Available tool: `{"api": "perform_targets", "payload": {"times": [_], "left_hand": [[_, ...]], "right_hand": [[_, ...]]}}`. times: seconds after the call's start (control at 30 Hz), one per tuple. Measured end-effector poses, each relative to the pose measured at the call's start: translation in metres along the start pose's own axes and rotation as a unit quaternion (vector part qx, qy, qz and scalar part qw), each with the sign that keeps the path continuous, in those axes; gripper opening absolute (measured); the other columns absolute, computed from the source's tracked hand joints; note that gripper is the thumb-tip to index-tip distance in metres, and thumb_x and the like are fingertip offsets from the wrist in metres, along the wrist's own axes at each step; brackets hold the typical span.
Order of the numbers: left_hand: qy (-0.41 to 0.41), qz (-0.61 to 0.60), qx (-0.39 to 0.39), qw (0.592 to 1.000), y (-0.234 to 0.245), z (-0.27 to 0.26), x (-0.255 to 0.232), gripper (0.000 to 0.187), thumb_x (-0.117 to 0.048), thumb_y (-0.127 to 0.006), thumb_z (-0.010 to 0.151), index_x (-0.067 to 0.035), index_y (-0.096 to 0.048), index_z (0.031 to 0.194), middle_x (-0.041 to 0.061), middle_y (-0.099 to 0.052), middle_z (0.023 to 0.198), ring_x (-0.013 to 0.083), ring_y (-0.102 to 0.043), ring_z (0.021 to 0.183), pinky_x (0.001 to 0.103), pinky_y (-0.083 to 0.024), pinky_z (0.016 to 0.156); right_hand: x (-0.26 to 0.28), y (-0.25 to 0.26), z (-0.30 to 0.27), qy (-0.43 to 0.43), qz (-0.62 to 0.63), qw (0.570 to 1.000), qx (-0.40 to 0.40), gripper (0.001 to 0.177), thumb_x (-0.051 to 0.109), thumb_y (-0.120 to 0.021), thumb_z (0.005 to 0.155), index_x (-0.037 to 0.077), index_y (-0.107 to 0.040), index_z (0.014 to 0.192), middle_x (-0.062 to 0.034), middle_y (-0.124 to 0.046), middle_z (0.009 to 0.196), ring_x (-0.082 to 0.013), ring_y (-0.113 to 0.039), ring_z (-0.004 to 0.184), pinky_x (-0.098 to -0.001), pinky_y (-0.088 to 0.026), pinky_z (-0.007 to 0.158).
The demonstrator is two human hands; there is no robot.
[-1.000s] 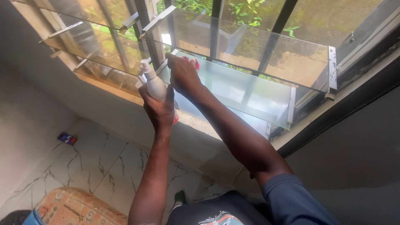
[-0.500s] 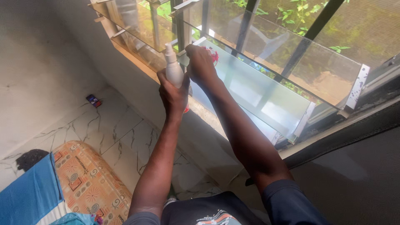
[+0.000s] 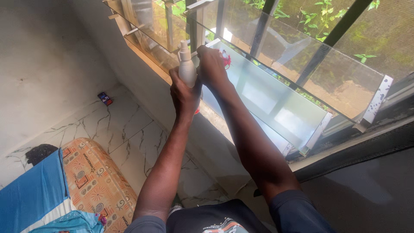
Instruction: The person cleans glass window louvers by spraying liquid from a bottle onto the panes and wiping them with a cloth, moving the panes to reach both sides.
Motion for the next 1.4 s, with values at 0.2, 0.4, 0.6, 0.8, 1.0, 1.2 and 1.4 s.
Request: {"api": "perform_targets", "payload": {"times": [0.2,0.4,0.6,0.8,1.0,1.2,1.4], "left_hand": [[-0.006,-0.009,0.01,1.0,0.001,0.006,0.008,0.066,-0.051,-0.077,0.092,-0.004,-0.042,0.121,0.019,-0.069,0.099,0.0331,-0.076,0.088,0.044,-0.062,0.075],[0.0,-0.009,0.0,1.0,0.001,0.013,0.015,0.065,-0.051,-0.078,0.09,-0.004,-0.044,0.121,0.019,-0.072,0.099,0.0349,-0.075,0.089,0.047,-0.059,0.076],[-0.003,-0.004,0.022,1.0,0.005,0.022,0.025,0.066,-0.052,-0.079,0.09,-0.004,-0.043,0.12,0.019,-0.07,0.1,0.0343,-0.076,0.09,0.045,-0.061,0.074],[0.005,-0.011,0.028,1.0,0.005,0.025,0.026,0.065,-0.049,-0.081,0.088,-0.004,-0.045,0.118,0.019,-0.071,0.099,0.0354,-0.075,0.09,0.047,-0.059,0.076],[0.005,-0.047,0.036,0.998,0.001,0.026,0.034,0.065,-0.048,-0.08,0.089,-0.003,-0.045,0.121,0.019,-0.07,0.103,0.0336,-0.076,0.092,0.044,-0.062,0.077],[0.038,-0.047,0.028,0.998,-0.002,0.023,0.042,0.064,-0.045,-0.083,0.087,-0.003,-0.048,0.121,0.02,-0.072,0.105,0.0327,-0.076,0.093,0.044,-0.061,0.078],[0.038,-0.041,0.019,0.998,0.01,0.02,0.053,0.063,-0.04,-0.085,0.087,0.0,-0.049,0.12,0.02,-0.07,0.105,0.0302,-0.075,0.092,0.042,-0.061,0.077]], "right_hand": [[0.013,0.023,-0.016,-0.007,0.035,0.998,0.043,0.034,-0.007,-0.075,0.067,0.0,-0.059,0.096,-0.0221,-0.064,0.09,-0.0463,-0.06,0.09,-0.0515,-0.048,0.075],[0.022,0.015,-0.012,-0.002,0.048,0.999,-0.007,0.039,-0.006,-0.075,0.064,0.001,-0.06,0.099,-0.0204,-0.066,0.092,-0.0448,-0.062,0.092,-0.0501,-0.05,0.077],[0.026,0.011,-0.001,-0.044,0.05,0.998,0.012,0.031,-0.009,-0.071,0.075,0.001,-0.063,0.104,-0.0199,-0.067,0.095,-0.043,-0.064,0.096,-0.0479,-0.052,0.081],[0.038,0.022,-0.005,-0.058,0.036,0.997,0.036,0.028,-0.009,-0.07,0.075,-0.001,-0.063,0.101,-0.0208,-0.067,0.097,-0.0439,-0.064,0.098,-0.0486,-0.052,0.083],[0.046,0.036,-0.024,0.054,0.045,0.997,0.031,0.027,-0.014,-0.058,0.089,0.002,-0.063,0.111,-0.0188,-0.069,0.109,-0.0412,-0.064,0.112,-0.0476,-0.05,0.098],[0.056,0.032,-0.02,0.103,0.084,0.991,-0.005,0.024,-0.009,-0.057,0.087,-0.001,-0.06,0.109,-0.0185,-0.067,0.117,-0.0405,-0.063,0.116,-0.0491,-0.049,0.102],[0.076,0.039,-0.021,0.087,0.045,0.994,0.05,0.029,-0.004,-0.061,0.088,-0.001,-0.067,0.116,-0.0217,-0.064,0.135,-0.0396,-0.055,0.136,-0.0485,-0.039,0.119]]}}
Point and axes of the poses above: each hand's wrist, its own z-axis towards the middle knuckle, its own y-axis out of the back of the hand, x = y × z, the point moved 2 cm from there along z, towards the middle knuckle
